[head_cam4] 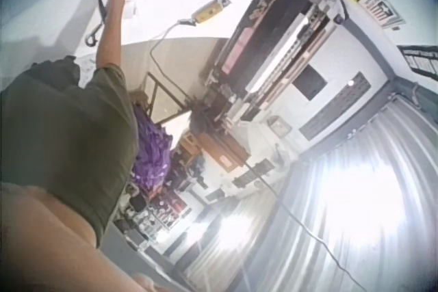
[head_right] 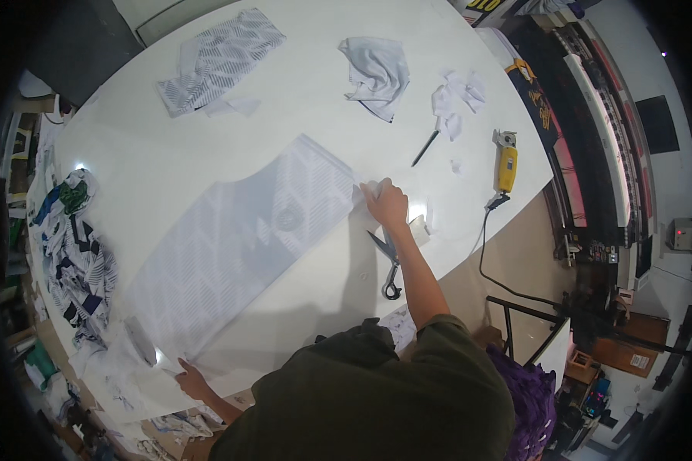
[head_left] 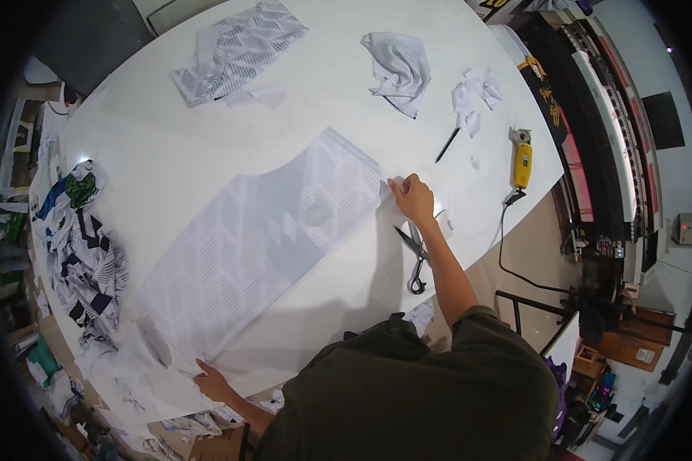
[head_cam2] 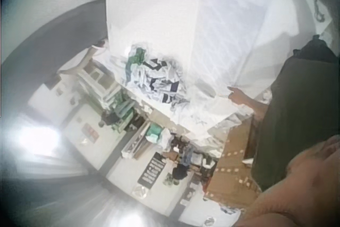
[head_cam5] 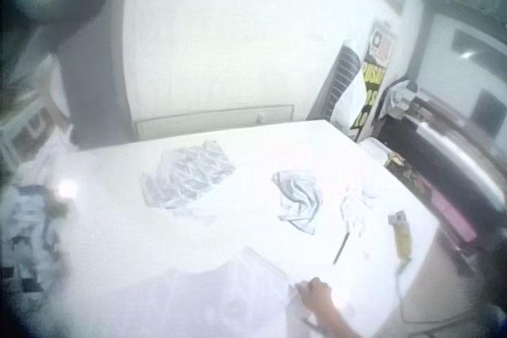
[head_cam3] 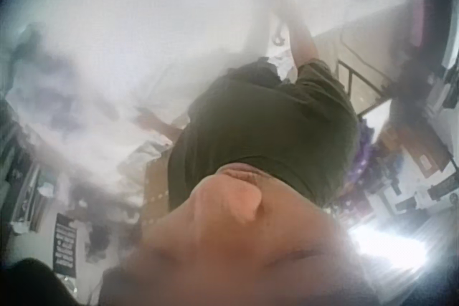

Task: The person uses a yellow electric cutter to trim a white fabric piece on a table. They then fold the fabric, mark it with a pen, and use scissors to cut along the marked lines. The person repeats this process with a patterned fabric, using a template to guide the cuts.

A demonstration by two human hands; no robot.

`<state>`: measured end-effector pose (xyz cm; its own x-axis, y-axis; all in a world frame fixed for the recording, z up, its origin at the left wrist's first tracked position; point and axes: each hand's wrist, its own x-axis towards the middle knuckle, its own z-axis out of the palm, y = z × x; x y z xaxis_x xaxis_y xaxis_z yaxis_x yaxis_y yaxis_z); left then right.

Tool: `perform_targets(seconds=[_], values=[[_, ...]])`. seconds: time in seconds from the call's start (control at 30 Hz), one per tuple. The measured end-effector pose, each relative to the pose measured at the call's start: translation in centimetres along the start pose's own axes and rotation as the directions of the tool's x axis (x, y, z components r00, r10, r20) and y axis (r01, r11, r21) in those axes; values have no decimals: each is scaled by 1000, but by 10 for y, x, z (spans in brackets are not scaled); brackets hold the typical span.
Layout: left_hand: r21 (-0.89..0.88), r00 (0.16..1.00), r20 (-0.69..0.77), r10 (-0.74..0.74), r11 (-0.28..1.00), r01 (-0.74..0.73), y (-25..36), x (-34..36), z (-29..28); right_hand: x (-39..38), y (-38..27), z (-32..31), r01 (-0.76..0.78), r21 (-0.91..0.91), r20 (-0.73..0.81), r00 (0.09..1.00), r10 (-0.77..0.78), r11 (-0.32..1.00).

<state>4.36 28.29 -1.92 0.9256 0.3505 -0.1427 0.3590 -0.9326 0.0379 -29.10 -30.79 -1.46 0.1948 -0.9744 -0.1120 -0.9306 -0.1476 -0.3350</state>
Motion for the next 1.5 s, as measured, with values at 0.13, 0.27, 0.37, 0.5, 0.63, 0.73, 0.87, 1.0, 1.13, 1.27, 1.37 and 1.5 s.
perform_targets(seconds=[0.13, 0.27, 0.37, 0.5, 0.63, 0.73, 0.87, 1.0, 1.13, 1.27, 1.37, 1.5], values=[[-30, 994, 61, -95, 995, 97, 5, -4, 1, 4, -3, 13, 18, 66, 4, 1000, -18, 998], [-276, 999, -35, 31, 960, -40, -15, 10, 32, 0, -4, 13, 3, 223, 2, 1000, -4, 975], [-337, 992, -48, 119, 933, -128, -24, 18, 40, -4, -9, 10, -46, 414, -4, 999, 52, 909], [-757, 979, 194, -54, 626, 185, -8, 3, 21, -7, -8, 2, -175, 590, 97, 984, 147, 788], [-875, 974, 224, -33, 433, 216, -18, 0, 23, -3, -2, 0, -169, 601, 126, 985, 117, 781], [-887, 968, 252, -3, 398, 232, -14, -7, 13, 0, -1, -5, -187, 609, 184, 979, 93, 771], [-896, 955, 290, 68, 371, 246, -31, 0, 16, 3, 3, -4, -199, 597, 208, 974, 89, 777], [-891, 953, 300, 32, 366, 268, -25, -6, 12, 2, 4, -4, -230, 587, 221, 968, 120, 776], [-806, 937, 345, -44, 497, 320, -13, -3, 4, 5, 4, -1, -207, 465, 184, 974, 135, 861], [-207, 989, -145, -4, 978, -27, -20, 29, 13, 23, -14, 4, 161, 232, -161, 979, -126, 959], [-243, 897, -359, 259, 902, -358, 15, 78, 21, 61, -47, 26, 381, 285, -234, 918, -321, 880], [-147, 813, -372, 447, 837, -527, 80, 149, 25, 88, -110, 43, 453, 115, -211, 881, -424, 884]])
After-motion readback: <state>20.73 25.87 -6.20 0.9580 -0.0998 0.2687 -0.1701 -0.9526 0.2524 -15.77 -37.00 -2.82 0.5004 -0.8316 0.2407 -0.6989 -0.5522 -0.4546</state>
